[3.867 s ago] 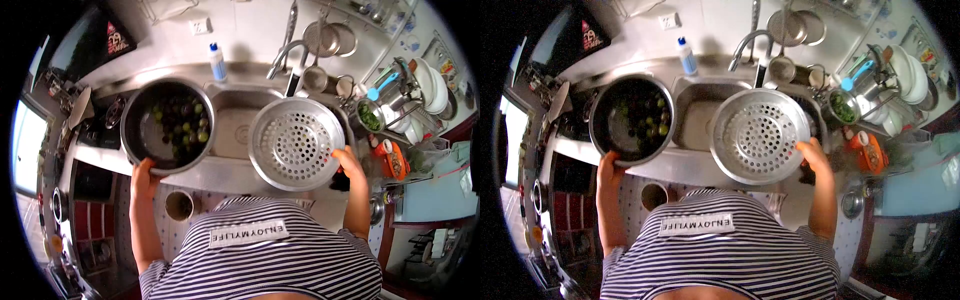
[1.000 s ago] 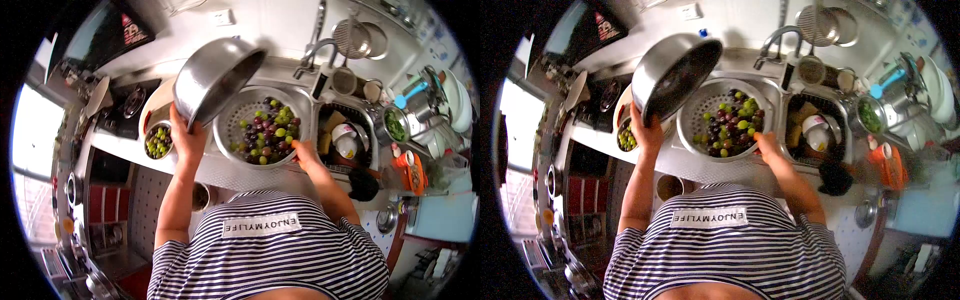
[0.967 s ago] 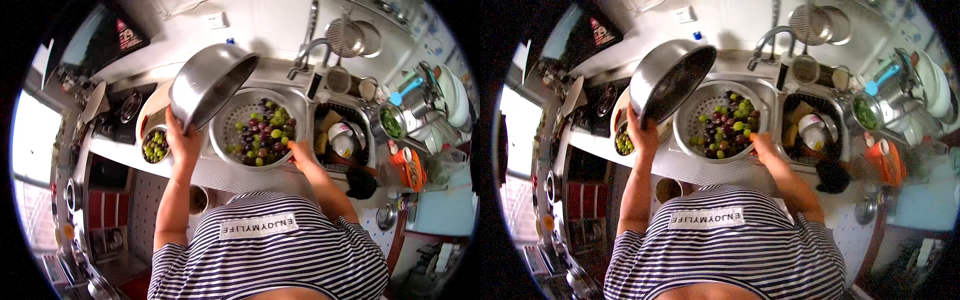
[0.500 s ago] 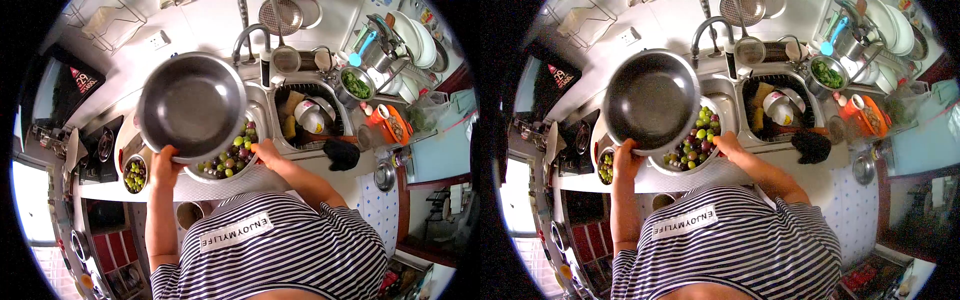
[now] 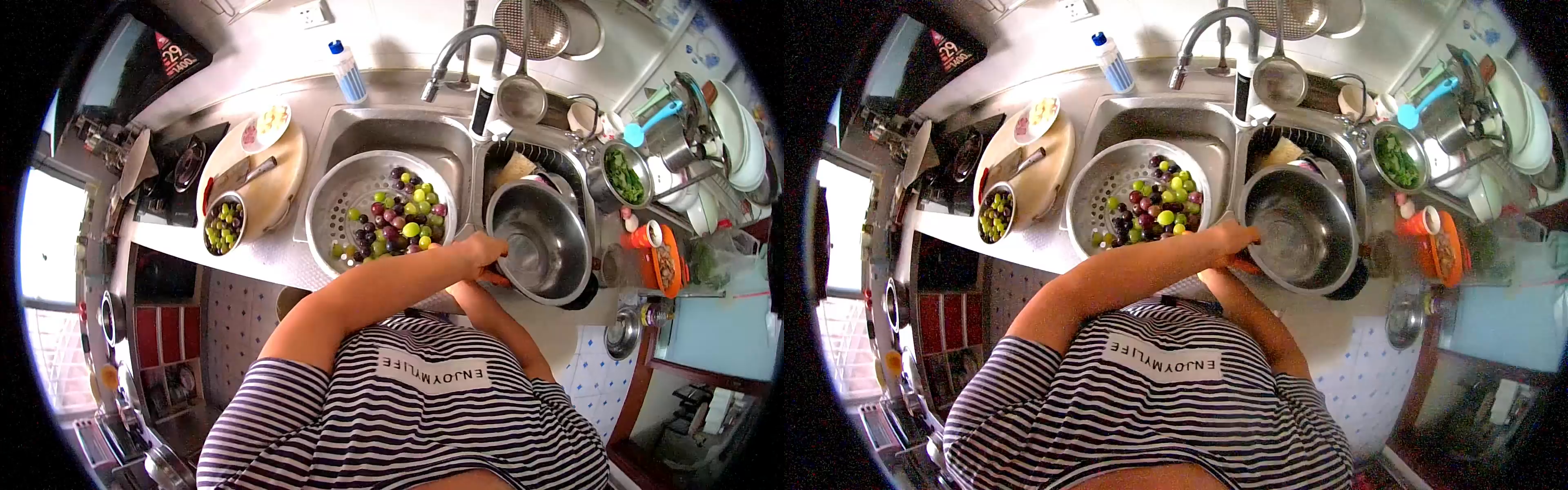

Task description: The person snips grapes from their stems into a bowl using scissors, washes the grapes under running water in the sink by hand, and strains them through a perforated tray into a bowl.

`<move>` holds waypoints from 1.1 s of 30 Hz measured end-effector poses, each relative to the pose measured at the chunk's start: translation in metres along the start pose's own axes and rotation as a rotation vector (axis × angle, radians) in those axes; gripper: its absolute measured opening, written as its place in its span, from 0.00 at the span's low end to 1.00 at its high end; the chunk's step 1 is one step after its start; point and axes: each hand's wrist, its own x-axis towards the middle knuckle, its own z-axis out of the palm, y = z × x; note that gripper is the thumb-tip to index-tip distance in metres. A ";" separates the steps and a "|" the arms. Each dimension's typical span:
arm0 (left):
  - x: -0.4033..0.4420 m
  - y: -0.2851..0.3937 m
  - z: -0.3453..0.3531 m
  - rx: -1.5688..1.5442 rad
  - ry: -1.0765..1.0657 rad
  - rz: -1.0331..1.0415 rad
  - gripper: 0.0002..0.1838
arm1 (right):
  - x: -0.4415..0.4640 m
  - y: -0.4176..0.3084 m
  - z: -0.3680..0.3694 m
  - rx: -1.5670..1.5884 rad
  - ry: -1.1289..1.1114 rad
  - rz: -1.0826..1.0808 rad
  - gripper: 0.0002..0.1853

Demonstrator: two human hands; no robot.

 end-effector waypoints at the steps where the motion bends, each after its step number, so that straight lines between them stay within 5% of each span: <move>1: 0.008 0.000 0.010 -0.480 0.155 -0.371 0.22 | -0.001 0.002 -0.001 0.024 -0.001 0.011 0.17; 7: 0.007 0.014 0.013 -0.251 0.255 -0.370 0.25 | -0.003 -0.005 -0.010 -0.011 0.020 0.006 0.18; 9: 0.002 0.020 0.007 0.165 0.208 -0.287 0.30 | -0.001 -0.014 -0.009 -0.090 0.040 -0.016 0.17; 11: 0.004 0.005 0.005 0.170 0.258 -0.179 0.27 | 0.003 -0.024 -0.006 -0.195 0.066 -0.044 0.17; 13: -0.024 0.024 0.000 0.698 0.383 0.043 0.21 | 0.006 -0.034 -0.001 -0.313 0.096 -0.079 0.16; 14: -0.030 0.021 -0.005 0.713 0.409 0.073 0.18 | 0.008 -0.039 0.003 -0.385 0.113 -0.097 0.16; 15: -0.040 0.020 -0.014 0.710 0.418 0.073 0.18 | 0.011 -0.044 0.007 -0.452 0.128 -0.115 0.16; 17: -0.068 0.016 -0.034 0.631 0.285 0.437 0.14 | 0.021 -0.049 0.011 -0.588 0.148 -0.137 0.16; 21: -0.149 0.013 -0.072 0.032 -0.029 0.237 0.15 | 0.035 -0.054 0.014 -0.765 0.206 -0.185 0.15; 26: -0.189 -0.060 -0.105 -0.358 0.064 -0.022 0.18 | 0.042 -0.047 0.035 -0.748 0.282 -0.206 0.12; 33: -0.226 -0.107 -0.126 -0.540 0.226 -0.028 0.18 | 0.043 -0.050 0.068 -0.560 0.242 -0.231 0.13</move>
